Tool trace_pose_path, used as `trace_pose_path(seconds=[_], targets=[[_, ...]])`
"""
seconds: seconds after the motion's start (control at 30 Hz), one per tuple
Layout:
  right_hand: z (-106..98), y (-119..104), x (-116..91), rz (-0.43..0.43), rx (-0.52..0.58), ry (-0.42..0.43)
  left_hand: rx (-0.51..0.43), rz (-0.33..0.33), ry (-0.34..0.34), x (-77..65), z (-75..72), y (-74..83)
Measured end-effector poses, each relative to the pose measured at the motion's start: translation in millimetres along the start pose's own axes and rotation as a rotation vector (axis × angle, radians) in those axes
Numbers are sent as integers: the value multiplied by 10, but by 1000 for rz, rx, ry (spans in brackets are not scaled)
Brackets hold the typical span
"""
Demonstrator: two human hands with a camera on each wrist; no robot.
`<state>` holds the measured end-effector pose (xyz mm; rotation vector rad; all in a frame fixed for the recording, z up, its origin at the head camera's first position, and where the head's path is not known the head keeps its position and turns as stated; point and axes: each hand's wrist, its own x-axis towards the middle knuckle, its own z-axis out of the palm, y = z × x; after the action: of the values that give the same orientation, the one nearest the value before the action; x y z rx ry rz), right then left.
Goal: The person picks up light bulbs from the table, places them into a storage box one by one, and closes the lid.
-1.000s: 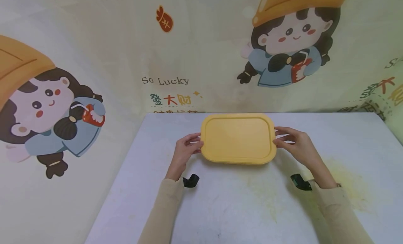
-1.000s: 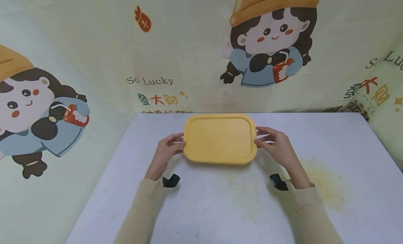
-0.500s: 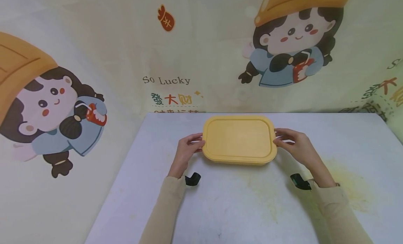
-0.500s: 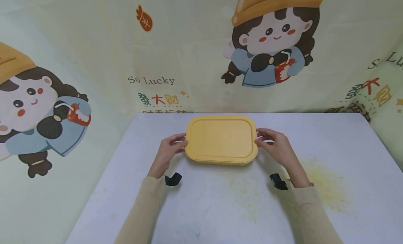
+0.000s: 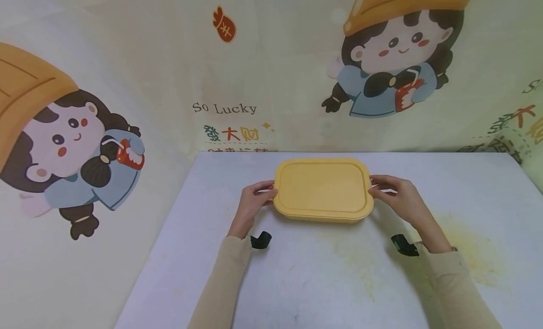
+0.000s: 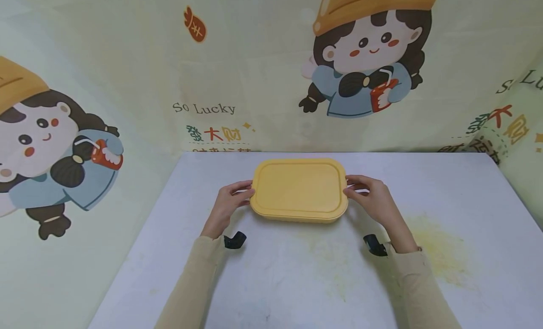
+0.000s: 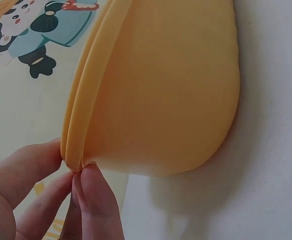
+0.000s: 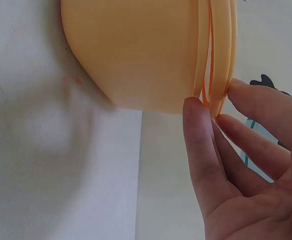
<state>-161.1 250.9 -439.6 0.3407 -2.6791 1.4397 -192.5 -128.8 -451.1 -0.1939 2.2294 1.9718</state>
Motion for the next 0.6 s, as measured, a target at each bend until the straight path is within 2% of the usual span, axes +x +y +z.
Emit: trace_pose_path(seconds=[0.3,0.5,0.6], targets=[[18,8,-2,14,-16,-2,-6,-4,0,16,6,-39],[25,24,-12,75,-38,-36,6,-29,-1,20,-2,-56],[27,34,-10,80,-37,-33,7,-30,-3,21,-2,-51]])
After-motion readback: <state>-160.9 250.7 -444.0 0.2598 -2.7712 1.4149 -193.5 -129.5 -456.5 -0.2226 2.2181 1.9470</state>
